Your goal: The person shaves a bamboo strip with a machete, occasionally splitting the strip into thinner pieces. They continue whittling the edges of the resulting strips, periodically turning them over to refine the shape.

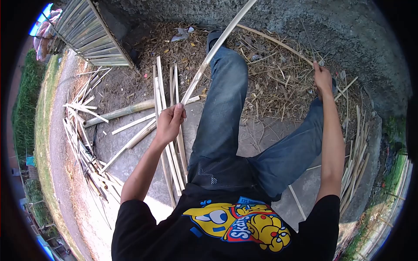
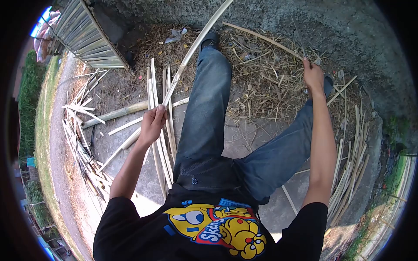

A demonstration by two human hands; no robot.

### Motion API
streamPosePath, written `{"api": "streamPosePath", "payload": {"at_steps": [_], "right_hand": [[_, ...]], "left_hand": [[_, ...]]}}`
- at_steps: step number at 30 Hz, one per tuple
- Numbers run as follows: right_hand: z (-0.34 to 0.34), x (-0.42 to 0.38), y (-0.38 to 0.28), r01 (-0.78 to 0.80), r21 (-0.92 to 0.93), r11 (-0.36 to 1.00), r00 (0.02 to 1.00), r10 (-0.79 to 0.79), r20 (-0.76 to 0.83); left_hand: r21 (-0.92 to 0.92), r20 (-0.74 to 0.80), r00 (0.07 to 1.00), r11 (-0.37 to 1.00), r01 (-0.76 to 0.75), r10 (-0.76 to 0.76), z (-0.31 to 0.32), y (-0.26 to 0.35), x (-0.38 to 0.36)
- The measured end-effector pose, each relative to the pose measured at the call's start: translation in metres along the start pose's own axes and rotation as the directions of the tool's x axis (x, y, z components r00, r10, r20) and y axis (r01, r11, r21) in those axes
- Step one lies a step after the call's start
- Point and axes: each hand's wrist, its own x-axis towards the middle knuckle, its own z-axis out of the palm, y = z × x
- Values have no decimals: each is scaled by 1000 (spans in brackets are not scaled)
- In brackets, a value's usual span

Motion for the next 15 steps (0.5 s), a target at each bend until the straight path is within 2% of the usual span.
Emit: {"api": "streamPosePath", "payload": {"at_steps": [3, 6, 10, 11, 12, 14, 15], "right_hand": [[7, 8, 13, 58, -30, 998, 995, -61, -84], [4, 5, 10, 56, -50, 997, 995, -60, -75], [6, 2, 5, 6, 10, 1000, 1000, -6, -20], [12, 4, 8, 61, -9, 998, 995, -61, -78], [11, 6, 14, 106, -35, 994, 984, -110, -139], [0, -10, -2, 52, 30, 998, 998, -51, -47], [-1, -10, -2, 29, 34, 999, 998, -27, -58]], "left_hand": [[11, 30, 999, 1000, 18, -18, 0, 5, -1], [5, 37, 999, 1000, 15, -16, 2, 3, 0], [-145, 86, 994, 986, 84, -72, 1, -7, 1], [-202, 99, 991, 974, 103, -85, 1, -9, 1], [-232, 59, 992, 965, 126, -115, 0, -12, 1], [-275, -12, 989, 951, 138, -147, -9, -38, 5], [-213, -127, 987, 974, 74, -103, -9, -51, 6]]}}
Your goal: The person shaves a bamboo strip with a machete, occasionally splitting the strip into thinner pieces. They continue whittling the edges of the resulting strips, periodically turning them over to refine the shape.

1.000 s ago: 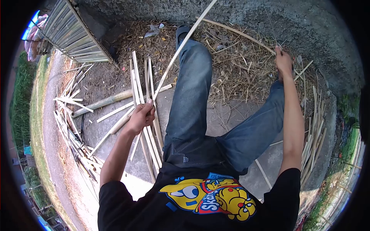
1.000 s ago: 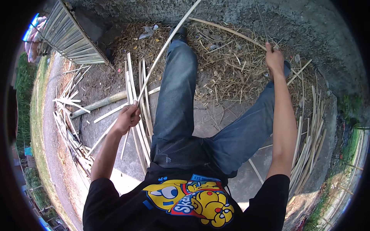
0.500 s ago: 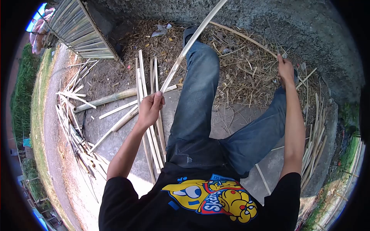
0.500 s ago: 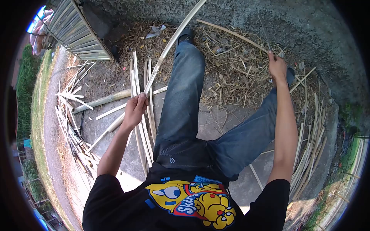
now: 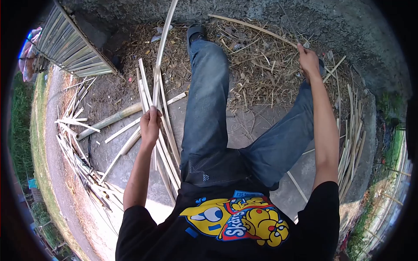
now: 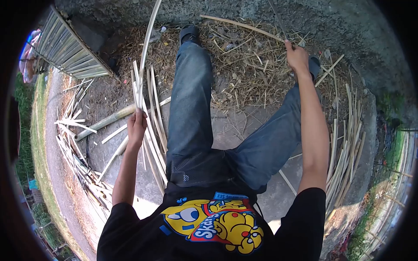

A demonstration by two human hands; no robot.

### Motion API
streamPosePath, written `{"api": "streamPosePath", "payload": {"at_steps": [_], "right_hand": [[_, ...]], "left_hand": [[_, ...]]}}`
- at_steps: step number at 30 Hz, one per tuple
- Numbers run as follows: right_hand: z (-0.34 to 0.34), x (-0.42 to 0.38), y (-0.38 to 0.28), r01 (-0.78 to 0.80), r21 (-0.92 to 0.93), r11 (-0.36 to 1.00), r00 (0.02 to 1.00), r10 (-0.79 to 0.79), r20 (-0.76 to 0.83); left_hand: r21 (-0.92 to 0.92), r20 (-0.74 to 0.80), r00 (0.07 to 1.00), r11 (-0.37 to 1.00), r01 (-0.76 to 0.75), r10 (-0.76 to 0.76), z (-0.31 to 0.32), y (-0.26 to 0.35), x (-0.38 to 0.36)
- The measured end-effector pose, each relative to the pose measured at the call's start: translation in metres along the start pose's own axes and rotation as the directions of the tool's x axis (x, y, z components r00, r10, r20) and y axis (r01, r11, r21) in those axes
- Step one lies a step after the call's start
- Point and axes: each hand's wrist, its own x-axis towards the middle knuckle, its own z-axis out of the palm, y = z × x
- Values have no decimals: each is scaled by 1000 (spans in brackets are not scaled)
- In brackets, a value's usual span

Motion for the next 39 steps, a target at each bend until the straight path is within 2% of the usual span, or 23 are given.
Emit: {"api": "streamPosePath", "payload": {"at_steps": [4, 6, 7, 8, 9, 10, 12, 14, 16, 19, 20, 22, 24, 27, 29, 30, 32, 33, 35, 36, 37, 38, 39], "right_hand": [[-9, -2, 3, -2, 92, 996, 991, 14, -130], [-9, 7, 21, 306, 221, 926, 852, -163, -497], [-19, -4, 18, 287, 213, 934, 849, -145, -507], [-38, -24, 3, 340, 426, 838, 835, -61, -547], [-56, -44, -3, 393, 602, 695, 819, 33, -573], [-72, -62, 1, 370, 586, 721, 808, 61, -586], [-97, -98, 18, 463, 627, 626, 678, 205, -706], [-108, -139, 53, 403, 642, 653, 631, 310, -711], [-95, -175, 113, 210, 703, 679, 607, 473, -639], [-35, -232, 248, -98, 703, 705, 567, 620, -543], [-13, -259, 276, -198, 713, 673, 490, 698, -523], [24, -317, 335, -484, 612, 626, 449, 778, -440], [48, -367, 342, -735, 341, 586, 414, 786, -459], [107, -427, 395, -778, 176, 603, 485, 754, -442], [128, -438, 383, -985, -136, 106, 166, 795, -583], [131, -437, 383, -985, -138, 105, 166, 800, -577], [135, -435, 383, -887, 459, -55, -246, 897, -368], [126, -433, 378, -887, 458, -59, -247, 898, -363], [93, -425, 368, -982, -177, 67, 78, 995, -60], [85, -420, 362, -983, -168, 73, 84, 995, -60], [78, -414, 361, -951, 303, -65, -113, 983, -144], [72, -407, 360, -688, 711, -144, -321, 939, -120], [62, -400, 363, -513, 857, -50, -354, 922, -159]], "left_hand": [[359, -275, 938, 928, -102, 210, -38, -110, 13], [444, -352, 925, 895, 27, 147, -49, -153, 3], [464, -357, 930, 881, 91, 92, -62, -189, 4], [472, -385, 922, 868, 152, 48, -61, -209, -6], [776, -219, 928, 631, -21, 300, -82, -257, -6], [893, -262, 950, 417, 170, 172, -82, -276, -21], [907, -283, 959, 322, 270, -7, -85, -309, -40], [863, -288, 925, 353, 363, -249, -85, -330, -46], [859, -265, 912, 353, 370, -312, -95, -369, -44], [868, -208, 907, 359, 344, -367, -81, -372, -47], [872, -191, 908, 360, 332, -374, -77, -370, -46], [884, -161, 915, 358, 300, -370, -71, -359, -40], [892, -134, 923, 361, 271, -360, -67, -347, -29], [905, -97, 938, 363, 222, -332, -61, -325, -11], [909, -73, 946, 369, 193, -316, -57, -314, 2], [910, -60, 950, 374, 179, -307, -55, -309, 7], [910, -40, 957, 386, 153, -286, -52, -298, 16], [907, -32, 962, 396, 143, -273, -51, -293, 21], [900, -9, 970, 422, 113, -241, -49, -289, 32], [891, 2, 975, 443, 100, -224, -48, -286, 37], [880, 12, 979, 467, 85, -201, -48, -283, 41], [867, 22, 983, 493, 71, -180, -48, -280, 44], [852, 34, 987, 521, 53, -156, -45, -274, 47]]}}
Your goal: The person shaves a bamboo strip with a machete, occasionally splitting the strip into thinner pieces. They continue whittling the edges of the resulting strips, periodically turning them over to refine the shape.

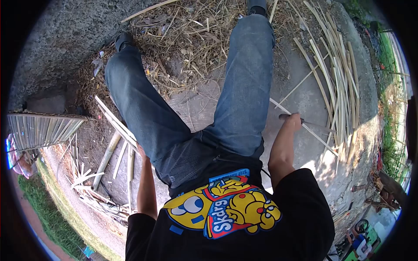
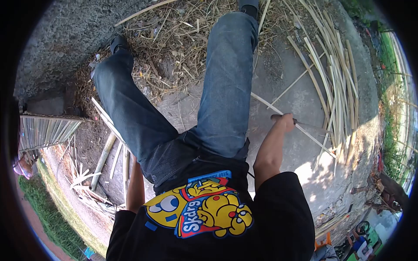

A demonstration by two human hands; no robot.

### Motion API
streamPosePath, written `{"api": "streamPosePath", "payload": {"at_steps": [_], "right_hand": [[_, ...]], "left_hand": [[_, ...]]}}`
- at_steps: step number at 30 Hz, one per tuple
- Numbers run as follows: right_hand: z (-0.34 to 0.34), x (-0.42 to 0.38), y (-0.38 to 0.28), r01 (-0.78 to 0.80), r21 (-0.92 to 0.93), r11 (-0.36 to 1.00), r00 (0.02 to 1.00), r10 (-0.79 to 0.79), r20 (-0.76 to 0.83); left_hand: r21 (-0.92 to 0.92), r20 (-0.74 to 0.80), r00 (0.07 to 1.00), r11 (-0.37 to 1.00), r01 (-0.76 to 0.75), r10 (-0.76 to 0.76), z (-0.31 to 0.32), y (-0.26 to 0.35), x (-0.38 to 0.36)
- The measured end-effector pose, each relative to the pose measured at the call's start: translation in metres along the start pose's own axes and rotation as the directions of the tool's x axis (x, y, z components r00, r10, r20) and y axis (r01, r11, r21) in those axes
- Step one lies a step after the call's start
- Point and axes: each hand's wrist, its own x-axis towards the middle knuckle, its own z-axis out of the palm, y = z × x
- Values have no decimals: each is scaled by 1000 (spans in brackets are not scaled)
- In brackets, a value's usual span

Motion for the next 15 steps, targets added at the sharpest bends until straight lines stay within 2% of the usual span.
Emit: {"api": "streamPosePath", "payload": {"at_steps": [2, 3, 4, 5, 6, 7, 9, 11, 13, 15], "right_hand": [[0, -12, -35, 48, 422, 905, 996, -10, -91], [-9, -27, -57, 84, 581, 809, 991, -5, -135], [-12, -24, -71, 186, 642, 744, 978, -76, -195], [-17, -19, -84, 286, 692, 663, 955, -138, -262], [-27, -27, -100, 355, 658, 664, 933, -214, -288], [-43, -41, -124, 424, 624, 656, 905, -290, -310], [-65, -84, -164, 540, 686, 488, 826, -465, -320], [-86, -138, -206, 541, 727, 423, 778, -581, -241], [-96, -194, -240, 458, 861, 221, 659, -735, -161], [-106, -256, -260, 436, 884, 171, 539, -836, -104]], "left_hand": [[-122, -48, 997, 991, -59, 53, -7, -1, 7], [-240, -73, 995, 967, -84, 68, -11, -5, 15], [-335, -120, 987, 931, -144, 110, -18, -3, 21], [-325, -200, 964, 916, -234, 175, -30, 10, 22], [-52, -311, 895, 935, -351, 319, -63, 64, -7], [-114, -407, 854, 909, -400, 325, -78, 91, -11], [-392, -498, 846, 820, -416, 191, -103, 126, 3], [-473, -558, 820, 761, -443, 131, -149, 187, -8], [-545, -618, 774, 636, -546, 135, -193, 255, -32], [-510, -676, 683, 492, -706, 279, -231, 312, -57]]}}
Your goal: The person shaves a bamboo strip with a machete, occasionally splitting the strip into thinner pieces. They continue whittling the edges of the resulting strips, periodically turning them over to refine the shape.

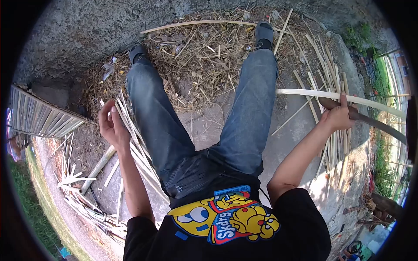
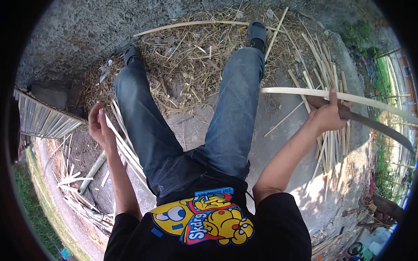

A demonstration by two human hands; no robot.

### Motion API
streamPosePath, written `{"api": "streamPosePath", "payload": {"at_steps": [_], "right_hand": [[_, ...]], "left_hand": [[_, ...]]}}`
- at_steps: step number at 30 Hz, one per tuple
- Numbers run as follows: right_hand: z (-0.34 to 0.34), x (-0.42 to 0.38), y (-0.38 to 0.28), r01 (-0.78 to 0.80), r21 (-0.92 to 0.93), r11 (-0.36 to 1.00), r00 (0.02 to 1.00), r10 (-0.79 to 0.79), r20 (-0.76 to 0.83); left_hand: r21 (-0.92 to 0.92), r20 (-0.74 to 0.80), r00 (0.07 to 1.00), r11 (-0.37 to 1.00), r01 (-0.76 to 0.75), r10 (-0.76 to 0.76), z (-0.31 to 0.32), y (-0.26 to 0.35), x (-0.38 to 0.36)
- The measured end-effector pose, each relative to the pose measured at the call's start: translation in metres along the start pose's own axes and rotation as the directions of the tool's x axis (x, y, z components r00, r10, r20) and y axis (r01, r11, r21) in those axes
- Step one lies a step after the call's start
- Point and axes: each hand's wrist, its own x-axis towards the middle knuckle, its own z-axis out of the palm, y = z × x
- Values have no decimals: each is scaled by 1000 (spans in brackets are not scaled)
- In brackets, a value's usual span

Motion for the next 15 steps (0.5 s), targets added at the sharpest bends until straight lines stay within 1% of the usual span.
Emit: {"api": "streamPosePath", "payload": {"at_steps": [2, 4, 5, 6, 8, 9, 10, 11, 12, 14, 15], "right_hand": [[35, -17, -31, -6, 64, 998, 978, -8, 210], [71, -44, -49, 131, 157, 979, 925, -177, 336], [88, -57, -64, 67, 205, 976, 899, -148, 413], [101, -58, -65, 36, 283, 958, 822, -190, 537], [131, -71, -95, 63, 231, 971, 723, -204, 660], [145, -77, -110, 58, 246, 968, 718, -212, 663], [160, -82, -123, 32, 234, 972, 652, -198, 732], [174, -83, -131, 10, 220, 976, 582, -184, 792], [191, -80, -132, -51, 278, 959, 490, -219, 844], [219, -87, -138, -281, 321, 904, 322, -226, 919], [225, -99, -145, -343, 273, 899, 355, -145, 923]], "left_hand": [[-138, 95, 984, 981, -136, 150, 22, 55, 8], [-169, 202, 923, 940, -296, 327, 41, 99, 10], [-203, 248, 895, 924, -325, 370, 50, 112, 10], [-237, 289, 862, 904, -357, 416, 59, 122, 11], [-224, 412, 806, 905, -363, 425, 77, 139, 11], [-257, 452, 784, 904, -343, 426, 86, 144, 10], [-291, 491, 759, 902, -320, 427, 95, 148, 10], [-287, 480, 764, 900, -327, 431, 105, 151, 10], [-304, 477, 759, 893, -331, 443, 113, 153, 11], [-320, 463, 761, 886, -334, 454, 126, 154, 15], [-322, 488, 755, 894, -310, 438, 130, 152, 19]]}}
